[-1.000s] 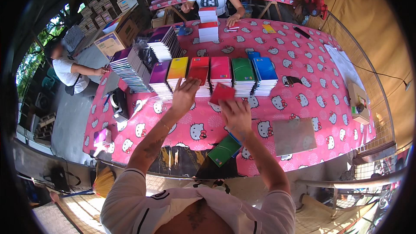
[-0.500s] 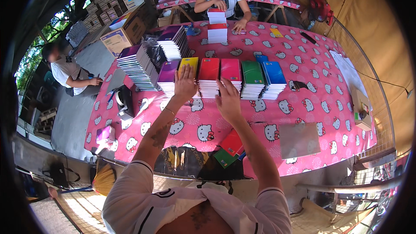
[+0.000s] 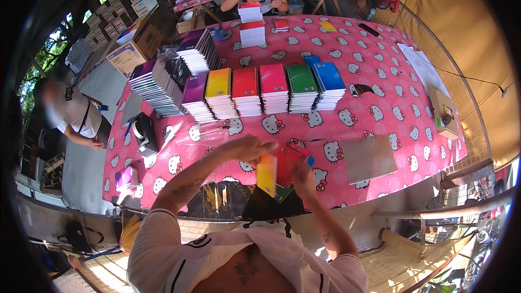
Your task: The person places small notebooks into plastic bags, seals the bags with adhesive tape, and organizes the packed items into stacks on a table.
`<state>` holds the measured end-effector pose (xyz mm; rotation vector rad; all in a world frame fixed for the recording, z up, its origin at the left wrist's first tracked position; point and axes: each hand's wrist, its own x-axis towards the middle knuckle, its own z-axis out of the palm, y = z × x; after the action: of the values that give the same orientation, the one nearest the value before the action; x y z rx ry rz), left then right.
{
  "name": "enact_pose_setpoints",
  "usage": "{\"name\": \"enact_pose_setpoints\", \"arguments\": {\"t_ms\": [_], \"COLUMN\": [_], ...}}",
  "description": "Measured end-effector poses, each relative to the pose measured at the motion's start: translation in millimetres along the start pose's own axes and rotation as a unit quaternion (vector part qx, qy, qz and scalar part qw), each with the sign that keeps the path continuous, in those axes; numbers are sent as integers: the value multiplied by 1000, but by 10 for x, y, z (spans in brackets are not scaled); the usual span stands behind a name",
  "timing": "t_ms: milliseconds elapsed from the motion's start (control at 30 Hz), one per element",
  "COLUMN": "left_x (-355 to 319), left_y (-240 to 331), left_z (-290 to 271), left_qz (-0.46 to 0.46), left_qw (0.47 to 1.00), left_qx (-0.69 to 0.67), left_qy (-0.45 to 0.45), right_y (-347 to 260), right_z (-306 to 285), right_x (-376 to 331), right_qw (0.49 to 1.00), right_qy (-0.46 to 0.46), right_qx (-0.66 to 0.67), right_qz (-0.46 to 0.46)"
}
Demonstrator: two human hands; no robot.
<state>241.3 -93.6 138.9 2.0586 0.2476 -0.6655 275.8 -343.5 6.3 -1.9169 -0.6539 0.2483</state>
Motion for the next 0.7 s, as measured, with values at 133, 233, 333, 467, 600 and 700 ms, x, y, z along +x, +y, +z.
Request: {"name": "enact_pose_setpoints", "arguments": {"t_ms": [133, 233, 333, 467, 600, 700], "left_x": [721, 972, 1188, 569, 54, -118], "left_y": [51, 281, 115, 41, -391, -908], "left_z": [391, 44, -600, -498, 475, 1221], "left_qz": [147, 288, 311, 287, 484, 413], "left_qw": [958, 749, 619, 768, 731, 826], "left_qx": [191, 259, 461, 91, 204, 335], "left_qy": [155, 537, 554, 565, 436, 186], "right_y": [-348, -513, -489, -498, 299, 585], "right_z": [-314, -330, -385, -603, -292, -150], "right_x": [1181, 1865, 2039, 1026, 233, 122], "right_qw": [966, 847, 864, 950, 977, 986], "right_qy": [217, 281, 187, 196, 43, 103], "right_qx": [-86, -355, -407, -113, -24, 76], "right_qz": [-109, -280, -230, -217, -209, -105]}}
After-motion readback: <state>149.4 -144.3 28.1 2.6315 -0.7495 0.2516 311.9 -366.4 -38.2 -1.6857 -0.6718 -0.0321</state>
